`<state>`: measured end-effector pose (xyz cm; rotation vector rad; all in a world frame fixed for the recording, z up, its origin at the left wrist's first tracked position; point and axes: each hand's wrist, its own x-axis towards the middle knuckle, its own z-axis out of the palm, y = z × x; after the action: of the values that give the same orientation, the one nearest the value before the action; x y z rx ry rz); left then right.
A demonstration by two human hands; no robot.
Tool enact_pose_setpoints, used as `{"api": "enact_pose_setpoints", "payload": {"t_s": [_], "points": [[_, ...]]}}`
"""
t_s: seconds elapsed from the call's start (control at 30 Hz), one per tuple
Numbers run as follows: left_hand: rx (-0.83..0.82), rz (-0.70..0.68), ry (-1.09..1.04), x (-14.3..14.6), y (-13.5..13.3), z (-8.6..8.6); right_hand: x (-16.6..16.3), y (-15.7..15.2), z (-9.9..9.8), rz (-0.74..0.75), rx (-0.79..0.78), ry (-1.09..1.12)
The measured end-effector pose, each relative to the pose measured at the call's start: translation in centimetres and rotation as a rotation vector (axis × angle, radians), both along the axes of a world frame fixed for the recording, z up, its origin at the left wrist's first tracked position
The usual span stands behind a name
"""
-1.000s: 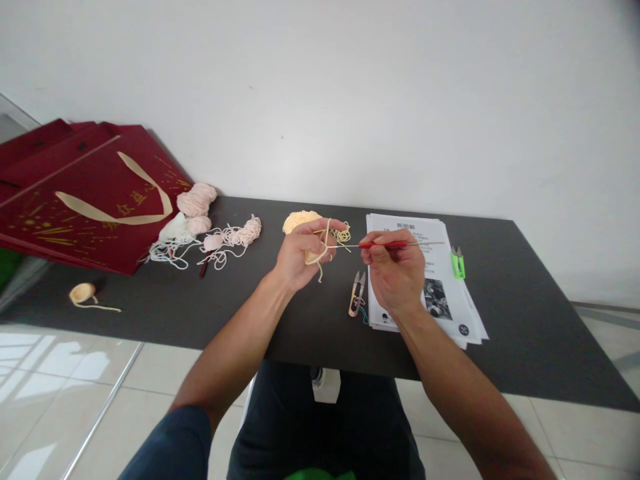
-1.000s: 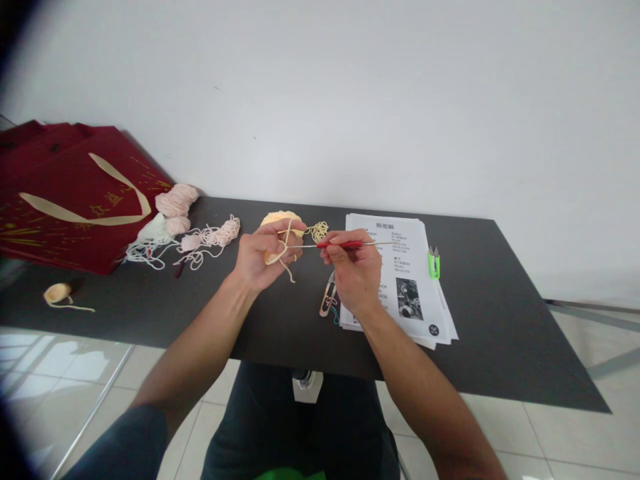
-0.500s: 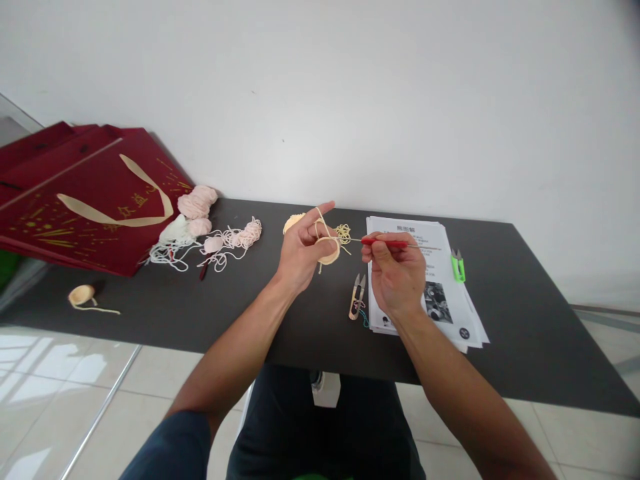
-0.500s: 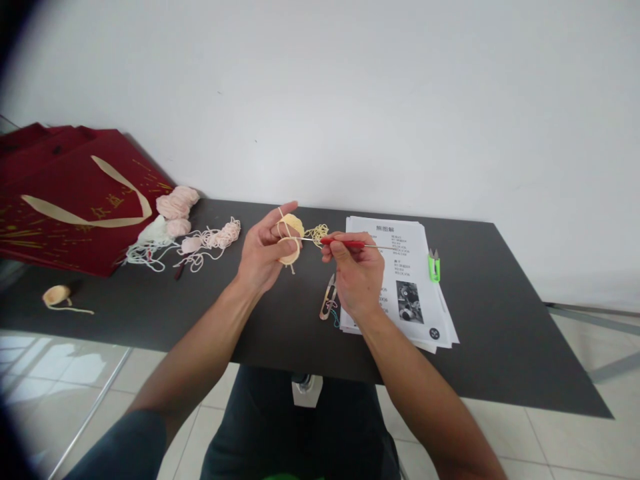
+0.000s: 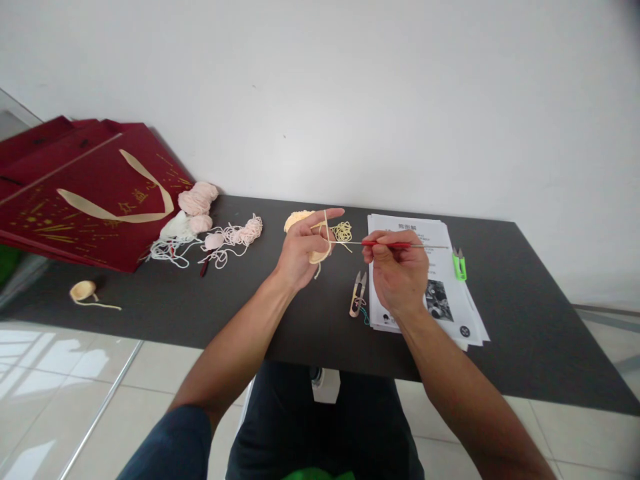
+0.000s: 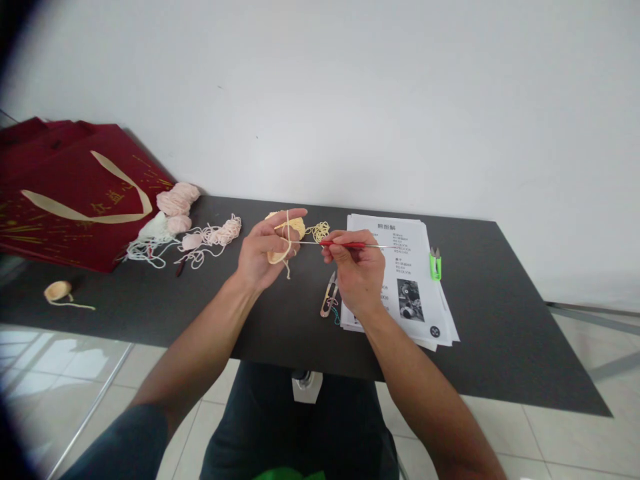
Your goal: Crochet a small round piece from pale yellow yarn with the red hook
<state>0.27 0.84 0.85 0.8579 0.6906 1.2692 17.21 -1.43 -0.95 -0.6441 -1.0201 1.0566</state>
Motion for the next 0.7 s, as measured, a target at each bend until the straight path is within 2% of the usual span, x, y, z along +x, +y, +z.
{"api": "enact_pose_setpoints", "payload": {"t_s": [0.2, 0.37, 0.53, 0.7], "points": [[-0.018, -0.112, -0.065, -0.3, 0.1, -0.1, 0.0, 0.1, 0.4, 0.061, 0.004, 0.035], [-0.011, -0.170, -0.103, -0.4, 0.3, -0.3, 0.2, 0.4, 0.6, 0.154, -0.157, 0.110], [0.047, -0.056, -0.066, -0.1, 0.2, -0.5, 0.4, 1.0, 0.1, 0.250, -0.354, 0.243], [0.085, 0.102, 0.093, 0.5, 0.1, -1.1, -0.2, 0.9, -0.2, 0.166, -0.358, 0.240]]}}
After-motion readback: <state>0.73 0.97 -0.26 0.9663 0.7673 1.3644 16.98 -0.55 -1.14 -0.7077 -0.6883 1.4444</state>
